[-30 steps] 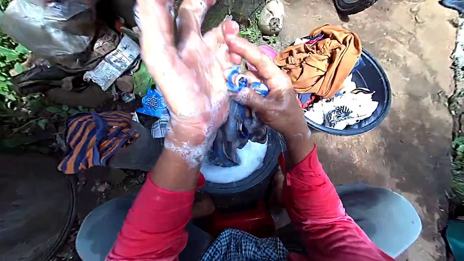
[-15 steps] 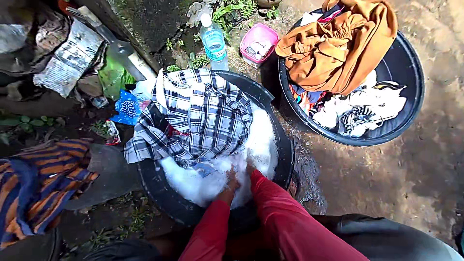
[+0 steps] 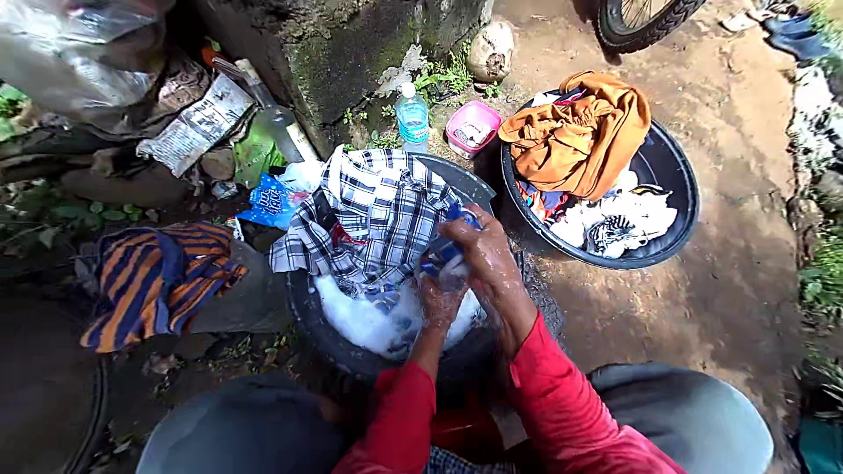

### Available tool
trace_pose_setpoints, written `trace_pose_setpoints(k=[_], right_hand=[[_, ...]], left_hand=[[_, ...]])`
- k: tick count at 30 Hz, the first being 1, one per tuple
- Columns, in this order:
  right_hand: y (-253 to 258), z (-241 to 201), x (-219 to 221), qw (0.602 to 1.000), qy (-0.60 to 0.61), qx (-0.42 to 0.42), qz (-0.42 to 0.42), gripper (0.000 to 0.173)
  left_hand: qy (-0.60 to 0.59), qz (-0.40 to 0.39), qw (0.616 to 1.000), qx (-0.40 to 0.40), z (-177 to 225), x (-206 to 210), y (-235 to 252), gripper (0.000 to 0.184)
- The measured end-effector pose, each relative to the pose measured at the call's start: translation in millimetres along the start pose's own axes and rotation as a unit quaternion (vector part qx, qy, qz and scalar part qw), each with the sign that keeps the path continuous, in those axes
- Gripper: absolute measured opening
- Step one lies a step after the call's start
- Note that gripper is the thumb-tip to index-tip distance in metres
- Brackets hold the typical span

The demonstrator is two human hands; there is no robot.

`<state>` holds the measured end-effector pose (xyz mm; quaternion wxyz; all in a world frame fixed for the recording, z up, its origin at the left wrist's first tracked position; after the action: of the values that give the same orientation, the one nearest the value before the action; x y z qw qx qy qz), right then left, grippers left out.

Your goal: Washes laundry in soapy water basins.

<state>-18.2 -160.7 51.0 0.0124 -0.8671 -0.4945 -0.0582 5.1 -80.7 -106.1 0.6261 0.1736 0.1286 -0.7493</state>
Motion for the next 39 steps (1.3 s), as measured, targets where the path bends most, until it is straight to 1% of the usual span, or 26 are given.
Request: trace_pose_setpoints(k=[2, 4, 6, 7, 9, 11, 13, 14, 16, 17, 18, 19, 21, 22, 23, 24, 26, 28, 30, 31, 33, 34, 35, 36, 38, 39], right_hand=[[-23, -65, 4, 0.995, 0.07, -0.074, -0.02, 0.011], [-39, -113, -6, 0.972, 0.168, -0.16, -0.036, 0.013], [-48, -139, -32, 0.939, 0.227, -0.257, -0.016, 0.02], [-48, -142, -50, 0.928, 0.231, -0.292, 0.01, 0.021], [-35, -122, -94, 0.931, 0.2, -0.287, 0.106, 0.018], [-14, -74, -132, 0.947, 0.121, -0.208, 0.213, 0.017], [9, -5, -149, 0.957, 0.003, -0.119, 0.265, 0.01], [18, 37, -151, 0.964, -0.07, -0.079, 0.242, 0.015], [21, 113, -131, 0.984, -0.148, 0.024, 0.097, 0.046], [12, 140, -111, 0.991, -0.113, 0.075, 0.023, 0.057], [0, 156, -89, 0.992, -0.023, 0.122, -0.01, 0.058], [-11, 166, -68, 0.982, 0.117, 0.151, 0.002, 0.062], [-21, 166, -40, 0.903, 0.411, 0.123, 0.031, 0.076], [-20, 158, -33, 0.872, 0.479, 0.094, 0.035, 0.078], [-18, 148, -31, 0.877, 0.474, 0.066, 0.048, 0.073], [-20, 140, -32, 0.901, 0.424, 0.056, 0.071, 0.061], [-16, 130, -33, 0.93, 0.335, 0.095, 0.117, 0.048], [-2, 116, -36, 0.921, 0.336, 0.115, 0.158, 0.036], [12, 102, -37, 0.916, 0.343, 0.106, 0.179, 0.035], [17, 93, -34, 0.925, 0.33, 0.092, 0.164, 0.042], [23, 71, -26, 0.954, 0.284, 0.042, 0.086, 0.06], [24, 61, -21, 0.965, 0.258, 0.018, 0.034, 0.065], [21, 51, -17, 0.974, 0.225, -0.008, -0.019, 0.062], [16, 45, -13, 0.98, 0.186, -0.034, -0.066, 0.052], [10, 35, -11, 0.979, 0.079, -0.136, -0.132, 0.039], [10, 32, -13, 0.971, 0.023, -0.191, -0.141, 0.036]], left_hand=[[-0.003, 0.031, 0.999, 0.008, 5, -6, 9, 0.082], [-0.004, 0.02, 0.998, -0.052, -6, -7, 22, 0.079], [-0.052, -0.013, 0.989, -0.137, -26, -3, 30, 0.055], [-0.133, -0.017, 0.978, -0.162, -31, -3, 31, 0.044], [-0.367, -0.011, 0.911, -0.189, -20, -14, 26, 0.037], [-0.557, -0.009, 0.806, -0.201, -2, -30, 23, 0.039], [-0.622, -0.044, 0.756, -0.2, 20, -44, 13, 0.054], [-0.624, -0.045, 0.755, -0.198, 29, -49, 7, 0.058], [-0.636, -0.051, 0.745, -0.198, 47, -47, 1, 0.064], [-0.644, -0.06, 0.736, -0.199, 53, -42, -2, 0.065], [-0.648, -0.068, 0.732, -0.198, 55, -35, -5, 0.064], [-0.645, -0.074, 0.734, -0.199, 55, -27, -7, 0.062], [-0.636, -0.098, 0.743, -0.184, 45, -14, -11, 0.056], [-0.635, -0.109, 0.745, -0.174, 39, -9, -8, 0.054], [-0.632, -0.109, 0.749, -0.169, 32, -7, -4, 0.053], [-0.628, -0.112, 0.753, -0.16, 25, -10, 0, 0.052], [-0.644, -0.113, 0.736, -0.177, 11, -19, 13, 0.056], [-0.633, -0.136, 0.726, -0.231, -10, -26, 20, 0.053], [-0.54, -0.185, 0.782, -0.252, -35, -35, 23, 0.032], [-0.488, -0.23, 0.807, -0.24, -44, -39, 21, 0.032], [-0.473, -0.322, 0.797, -0.194, -42, -40, 17, 0.107], [-0.491, -0.33, 0.786, -0.179, -28, -39, 17, 0.127], [-0.515, -0.315, 0.778, -0.175, -13, -36, 18, 0.135], [-0.556, -0.282, 0.761, -0.179, 0, -33, 21, 0.126], [-0.642, -0.199, 0.725, -0.154, 14, -27, 34, 0.073], [-0.639, -0.163, 0.738, -0.14, 13, -30, 39, 0.054]])
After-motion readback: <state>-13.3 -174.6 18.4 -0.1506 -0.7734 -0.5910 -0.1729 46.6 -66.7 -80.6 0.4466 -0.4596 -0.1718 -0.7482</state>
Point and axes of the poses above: each hand's wrist, its own y-axis towards the middle knuckle, its own x-axis out of the palm, z = x × y, the point moved 7 cm from there along y, towards the middle knuckle, and after that the axes turned 6 degrees about -x, right-handed, at the moved point
